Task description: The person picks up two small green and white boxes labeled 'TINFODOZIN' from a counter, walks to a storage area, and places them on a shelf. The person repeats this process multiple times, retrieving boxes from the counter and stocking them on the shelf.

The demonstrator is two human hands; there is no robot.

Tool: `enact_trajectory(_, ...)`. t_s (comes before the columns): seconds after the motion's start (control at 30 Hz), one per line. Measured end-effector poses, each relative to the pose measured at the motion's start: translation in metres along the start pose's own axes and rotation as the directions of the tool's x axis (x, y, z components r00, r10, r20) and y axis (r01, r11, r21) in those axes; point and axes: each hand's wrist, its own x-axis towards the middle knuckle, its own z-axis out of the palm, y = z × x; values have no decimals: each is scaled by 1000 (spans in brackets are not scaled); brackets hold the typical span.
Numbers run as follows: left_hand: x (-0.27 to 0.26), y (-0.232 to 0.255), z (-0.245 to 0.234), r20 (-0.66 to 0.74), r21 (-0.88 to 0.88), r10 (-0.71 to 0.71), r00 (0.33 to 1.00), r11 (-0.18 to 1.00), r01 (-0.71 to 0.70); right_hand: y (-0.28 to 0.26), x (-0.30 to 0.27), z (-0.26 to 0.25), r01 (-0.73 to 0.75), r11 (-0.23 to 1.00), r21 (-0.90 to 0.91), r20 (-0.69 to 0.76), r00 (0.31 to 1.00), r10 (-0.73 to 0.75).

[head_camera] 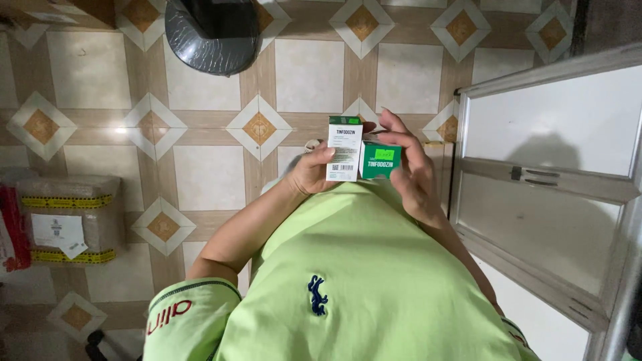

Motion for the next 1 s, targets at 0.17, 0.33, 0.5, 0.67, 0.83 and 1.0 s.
enact_trajectory(0.17,-4,-17,-49,-98,94,-30,995,995,40,17,-9,8,-178,982,70,-166,968,187)
enact_trajectory(0.33,1,-10,-27,-114,99,-7,993,995,18,8,0,15,-124,974,-188,-163,982,93)
enact_trajectory(0.5,2,-10,-35,-102,78,0,995,997,8,14,-1,15,-49,990,-129,-134,991,31)
enact_trajectory(0.67,4,-4,-23,-92,179,-20,996,983,36,13,4,13,-152,988,-27,-207,968,143)
enact_trajectory(0.83,7,-9,-42,-118,109,16,993,994,-3,16,9,12,-181,983,-31,-192,966,172)
enact_trajectory(1.0,14,-3,-34,-126,55,7,992,998,0,18,14,5,-195,980,22,-224,955,195)
